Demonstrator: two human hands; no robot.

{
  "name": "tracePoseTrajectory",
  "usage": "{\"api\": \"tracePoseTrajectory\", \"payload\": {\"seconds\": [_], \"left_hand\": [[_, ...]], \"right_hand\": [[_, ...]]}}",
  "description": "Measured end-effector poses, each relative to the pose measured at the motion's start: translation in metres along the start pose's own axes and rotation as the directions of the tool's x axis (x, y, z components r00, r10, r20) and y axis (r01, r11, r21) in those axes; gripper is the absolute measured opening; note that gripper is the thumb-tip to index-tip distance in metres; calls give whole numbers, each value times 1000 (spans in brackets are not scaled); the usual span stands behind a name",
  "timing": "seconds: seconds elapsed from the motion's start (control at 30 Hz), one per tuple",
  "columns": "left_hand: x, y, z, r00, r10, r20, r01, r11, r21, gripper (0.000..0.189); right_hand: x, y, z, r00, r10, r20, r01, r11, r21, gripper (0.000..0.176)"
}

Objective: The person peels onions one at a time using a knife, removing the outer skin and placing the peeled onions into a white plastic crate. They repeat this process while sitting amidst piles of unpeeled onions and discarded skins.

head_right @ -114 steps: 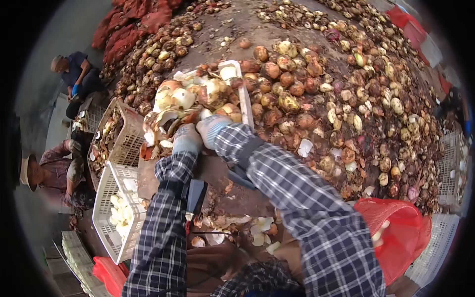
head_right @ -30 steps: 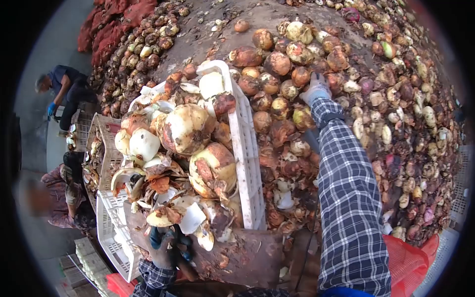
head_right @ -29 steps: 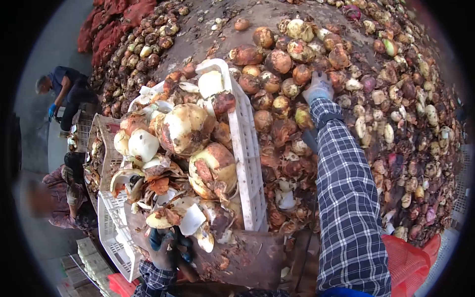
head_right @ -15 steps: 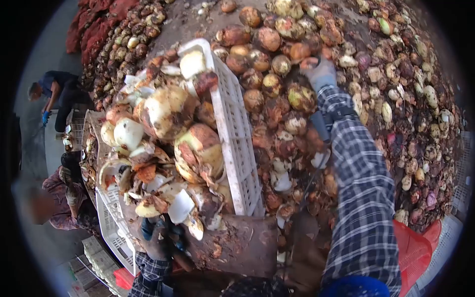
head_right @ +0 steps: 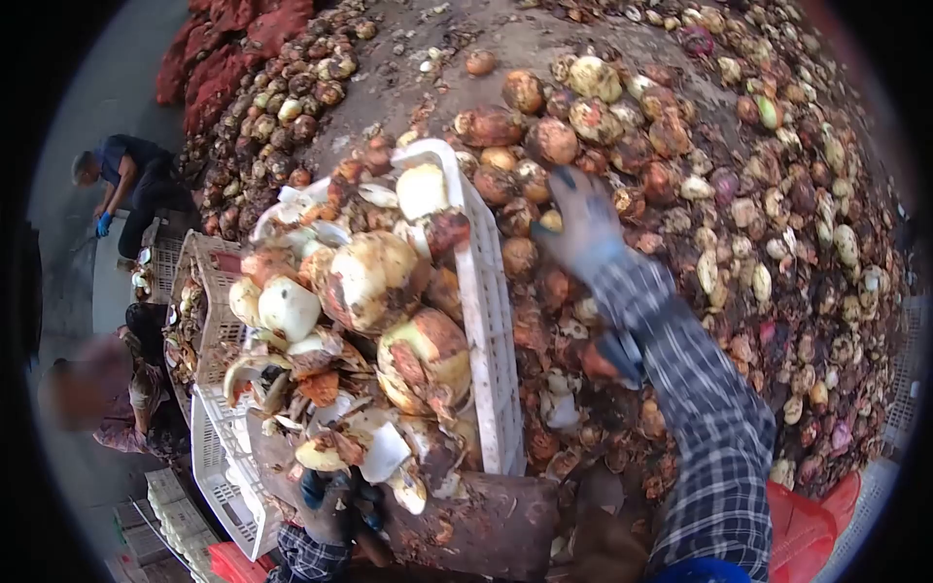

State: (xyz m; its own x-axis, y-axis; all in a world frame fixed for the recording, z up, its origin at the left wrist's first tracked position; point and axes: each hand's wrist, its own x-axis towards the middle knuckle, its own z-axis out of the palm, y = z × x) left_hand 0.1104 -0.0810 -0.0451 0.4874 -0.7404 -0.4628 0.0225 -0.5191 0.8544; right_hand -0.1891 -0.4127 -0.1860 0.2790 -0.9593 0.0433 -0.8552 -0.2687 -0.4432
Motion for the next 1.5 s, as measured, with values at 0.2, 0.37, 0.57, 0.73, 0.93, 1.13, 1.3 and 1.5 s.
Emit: {"api": "tracePoseTrajectory", "payload": {"seconds": [0.2,0.37,0.57,0.73,0.93,1.13,1.3,1.5], "left_hand": [[4,-5,-8,993,118,18,-119,990,81,24],[-3,15,-8,980,-195,47,196,980,-21,29],[3,34,13,991,61,122,-70,995,66,30],[9,35,11,974,142,175,-181,955,235,21],[18,15,16,980,8,197,-2,999,-33,23],[25,21,19,974,105,201,-114,993,30,34],[31,30,8,964,152,217,-173,982,80,23],[-22,22,-18,914,15,406,142,924,-355,22]], "right_hand": [[141,1,13,949,94,300,141,725,-674,66],[144,-6,15,929,147,340,134,722,-678,46],[97,-7,-8,848,170,501,307,614,-727,93],[32,-4,-52,800,369,473,-66,837,-543,72],[-17,60,-82,861,191,471,-415,801,432,70],[-111,-114,-194,753,28,657,-635,290,715,59],[-175,-199,-169,763,-156,627,-114,923,368,75],[-231,-242,-124,955,-37,293,22,998,55,94]]}}
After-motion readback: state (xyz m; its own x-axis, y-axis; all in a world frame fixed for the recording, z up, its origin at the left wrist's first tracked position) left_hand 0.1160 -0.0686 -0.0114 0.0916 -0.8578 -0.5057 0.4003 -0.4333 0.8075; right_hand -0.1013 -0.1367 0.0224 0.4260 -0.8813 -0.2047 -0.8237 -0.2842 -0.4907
